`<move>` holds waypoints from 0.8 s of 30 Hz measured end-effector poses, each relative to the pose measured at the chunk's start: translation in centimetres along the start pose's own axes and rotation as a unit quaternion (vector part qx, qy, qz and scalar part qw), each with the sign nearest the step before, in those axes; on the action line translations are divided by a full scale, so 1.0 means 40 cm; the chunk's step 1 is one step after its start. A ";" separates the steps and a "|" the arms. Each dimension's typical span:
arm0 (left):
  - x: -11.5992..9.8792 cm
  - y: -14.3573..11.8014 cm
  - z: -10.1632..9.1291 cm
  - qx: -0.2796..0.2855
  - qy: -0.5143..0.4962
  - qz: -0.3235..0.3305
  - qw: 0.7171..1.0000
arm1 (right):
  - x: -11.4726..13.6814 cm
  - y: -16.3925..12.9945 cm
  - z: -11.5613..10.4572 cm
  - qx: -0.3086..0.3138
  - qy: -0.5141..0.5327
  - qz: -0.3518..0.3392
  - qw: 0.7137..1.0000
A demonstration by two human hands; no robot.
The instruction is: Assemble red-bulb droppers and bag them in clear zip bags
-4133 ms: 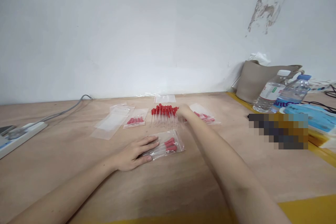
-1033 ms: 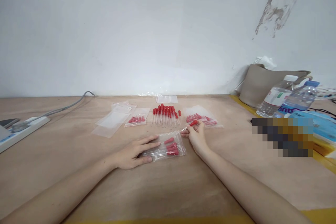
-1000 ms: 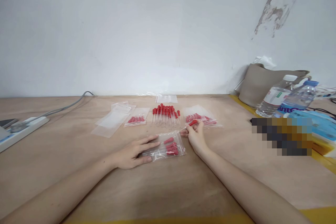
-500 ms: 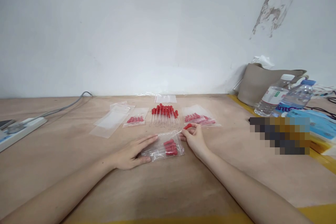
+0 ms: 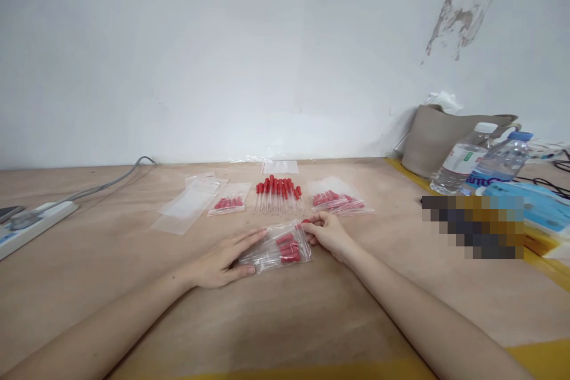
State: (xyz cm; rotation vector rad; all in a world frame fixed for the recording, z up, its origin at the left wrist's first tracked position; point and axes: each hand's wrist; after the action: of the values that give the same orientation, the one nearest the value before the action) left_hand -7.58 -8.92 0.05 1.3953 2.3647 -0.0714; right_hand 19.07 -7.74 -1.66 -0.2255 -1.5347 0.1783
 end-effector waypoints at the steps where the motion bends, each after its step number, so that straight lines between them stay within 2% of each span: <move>1: 0.000 0.000 0.000 0.000 0.001 0.000 1.000 | -0.001 0.006 0.000 -0.004 -0.011 -0.007 1.000; 5: 0.001 0.000 0.001 0.005 0.008 -0.006 1.000 | -0.010 0.021 0.006 0.009 -0.077 -0.035 0.996; 8: 0.003 0.000 0.001 0.008 0.010 -0.013 1.000 | -0.011 0.018 0.020 0.070 -0.120 -0.111 0.984; 11: 0.002 -0.001 0.001 0.009 0.012 -0.013 1.000 | -0.002 0.008 0.033 0.148 -0.141 -0.195 0.959; 14: 0.001 -0.001 0.001 0.007 0.014 -0.008 1.000 | 0.002 0.008 0.032 0.156 -0.185 -0.235 0.941; 17: 0.002 -0.001 0.003 0.003 0.013 -0.007 1.000 | -0.011 0.021 0.021 0.132 -0.216 -0.220 0.942; 21: 0.003 -0.002 0.004 0.001 0.009 -0.006 1.000 | -0.031 0.031 0.022 0.044 -0.188 -0.167 0.967; 22: 0.003 -0.002 0.004 0.001 0.008 -0.006 1.000 | -0.031 0.028 0.026 0.047 -0.174 -0.156 0.971; 24: 0.001 -0.002 0.002 0.001 0.007 -0.008 1.000 | -0.024 0.016 0.034 0.093 -0.139 -0.139 0.976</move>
State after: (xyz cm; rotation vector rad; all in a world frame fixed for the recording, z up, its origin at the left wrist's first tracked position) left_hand -7.62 -8.94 -0.05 1.3829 2.3869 -0.0692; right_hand 17.70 -7.32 -2.72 0.1705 -1.7959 0.1338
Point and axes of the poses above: each hand's wrist, its own y-axis towards the middle knuckle, its own z-axis out of the palm, x = y × z, and after that the axes turned 5 degrees about z, right-handed
